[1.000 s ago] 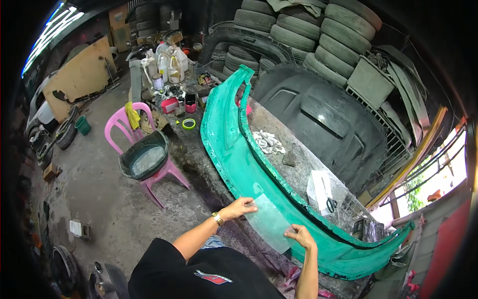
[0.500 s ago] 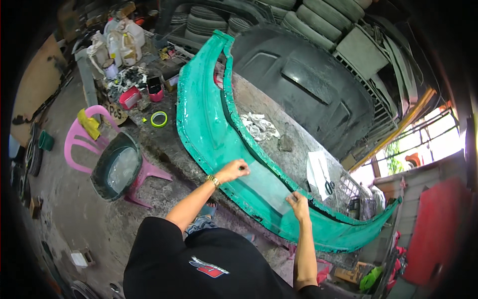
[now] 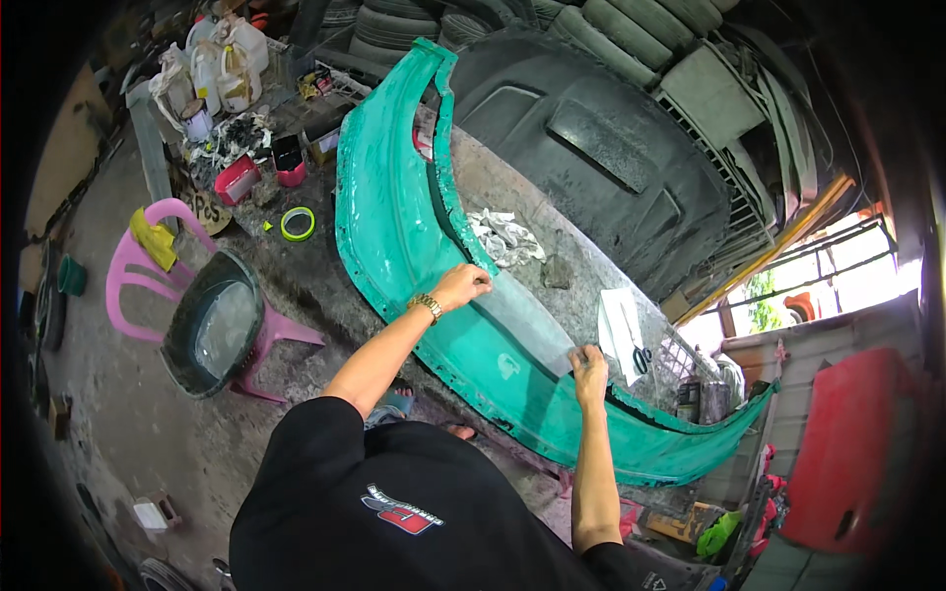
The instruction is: The person applies fiberglass mesh and patches to a damaged green vehicle bumper using scissors to cut the material.
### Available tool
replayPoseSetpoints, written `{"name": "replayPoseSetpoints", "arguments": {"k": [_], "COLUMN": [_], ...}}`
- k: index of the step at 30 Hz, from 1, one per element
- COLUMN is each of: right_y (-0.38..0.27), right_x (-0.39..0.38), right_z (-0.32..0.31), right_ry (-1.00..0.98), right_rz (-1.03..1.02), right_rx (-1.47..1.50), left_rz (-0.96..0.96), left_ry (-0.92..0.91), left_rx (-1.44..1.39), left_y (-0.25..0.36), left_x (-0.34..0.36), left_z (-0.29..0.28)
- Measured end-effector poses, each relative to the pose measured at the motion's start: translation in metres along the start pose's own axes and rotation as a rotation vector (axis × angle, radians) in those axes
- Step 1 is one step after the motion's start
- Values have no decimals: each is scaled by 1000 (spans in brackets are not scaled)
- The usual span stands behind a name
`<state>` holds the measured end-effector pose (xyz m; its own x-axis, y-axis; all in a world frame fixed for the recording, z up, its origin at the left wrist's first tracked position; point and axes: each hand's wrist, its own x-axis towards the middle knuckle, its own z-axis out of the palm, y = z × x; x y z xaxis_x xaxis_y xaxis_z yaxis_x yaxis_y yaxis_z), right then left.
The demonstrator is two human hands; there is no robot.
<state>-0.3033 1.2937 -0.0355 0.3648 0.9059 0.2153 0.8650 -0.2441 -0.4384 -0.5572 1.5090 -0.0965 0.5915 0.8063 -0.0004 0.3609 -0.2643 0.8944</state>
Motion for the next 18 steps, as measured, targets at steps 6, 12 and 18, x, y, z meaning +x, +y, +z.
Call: {"name": "replayPoseSetpoints", "arguments": {"k": [6, 12, 18], "right_y": [-3, 0, 3], "right_x": [9, -5, -51], "right_z": [-20, -23, 3], "right_ry": [-73, -97, -50], "right_rz": [154, 471, 655], "right_rx": [131, 781, 868], "left_rz": [162, 94, -209], "left_ry": [-17, -130, -114], "left_rx": [-15, -305, -681], "left_y": [15, 17, 2], "left_x": [3, -17, -69], "left_z": [-18, -23, 3]}}
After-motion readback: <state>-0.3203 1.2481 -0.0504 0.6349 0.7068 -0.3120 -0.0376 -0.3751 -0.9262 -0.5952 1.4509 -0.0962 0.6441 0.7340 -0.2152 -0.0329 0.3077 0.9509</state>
